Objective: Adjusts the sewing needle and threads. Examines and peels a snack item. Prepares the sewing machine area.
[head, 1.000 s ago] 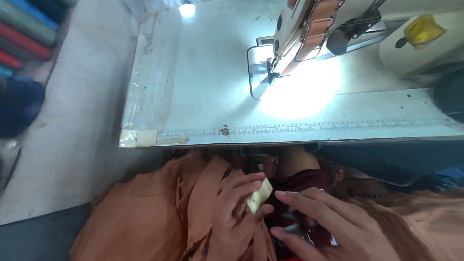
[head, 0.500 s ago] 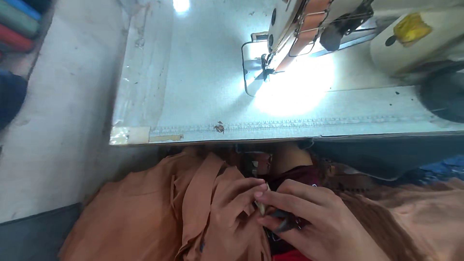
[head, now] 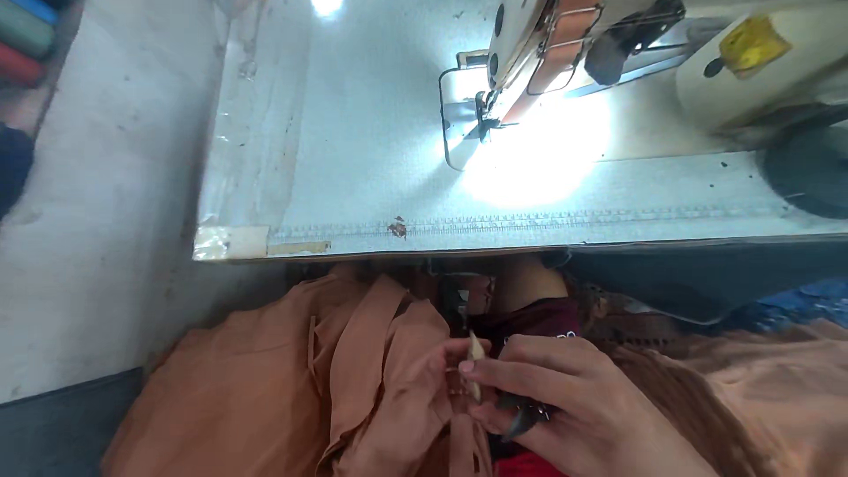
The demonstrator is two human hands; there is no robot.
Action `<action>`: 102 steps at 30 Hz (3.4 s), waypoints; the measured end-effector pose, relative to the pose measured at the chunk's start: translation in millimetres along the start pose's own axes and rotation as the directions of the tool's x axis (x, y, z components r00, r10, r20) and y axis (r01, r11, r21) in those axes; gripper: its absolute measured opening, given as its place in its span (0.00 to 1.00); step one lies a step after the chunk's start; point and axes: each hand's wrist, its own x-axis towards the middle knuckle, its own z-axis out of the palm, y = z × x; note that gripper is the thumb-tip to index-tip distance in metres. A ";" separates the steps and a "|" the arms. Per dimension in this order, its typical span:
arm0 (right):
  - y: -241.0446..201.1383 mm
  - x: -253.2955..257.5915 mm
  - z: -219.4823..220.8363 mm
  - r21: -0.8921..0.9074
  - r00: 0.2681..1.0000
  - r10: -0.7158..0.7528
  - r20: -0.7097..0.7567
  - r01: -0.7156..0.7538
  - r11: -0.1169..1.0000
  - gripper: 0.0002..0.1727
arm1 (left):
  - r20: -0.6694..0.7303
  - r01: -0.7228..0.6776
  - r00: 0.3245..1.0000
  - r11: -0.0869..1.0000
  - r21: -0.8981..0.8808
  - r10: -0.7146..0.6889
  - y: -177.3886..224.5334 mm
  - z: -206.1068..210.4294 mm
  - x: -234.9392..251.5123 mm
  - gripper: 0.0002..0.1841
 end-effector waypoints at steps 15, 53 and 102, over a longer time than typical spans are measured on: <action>-9.4 -12.2 -17.4 -0.192 0.992 0.112 0.054 -0.099 0.976 0.29 | 0.087 -0.078 0.987 0.885 -0.460 0.132 -9.6 -4.9 10.5 0.22; -22.6 -15.2 -32.5 -0.300 0.991 0.108 0.079 -0.079 0.951 0.17 | 0.043 -0.160 0.981 0.920 -0.359 0.187 5.8 1.1 7.4 0.22; -21.0 -19.4 -28.6 -0.301 0.992 0.106 0.066 -0.082 0.950 0.17 | 0.019 -0.182 0.980 0.937 -0.299 0.196 5.0 3.6 5.4 0.22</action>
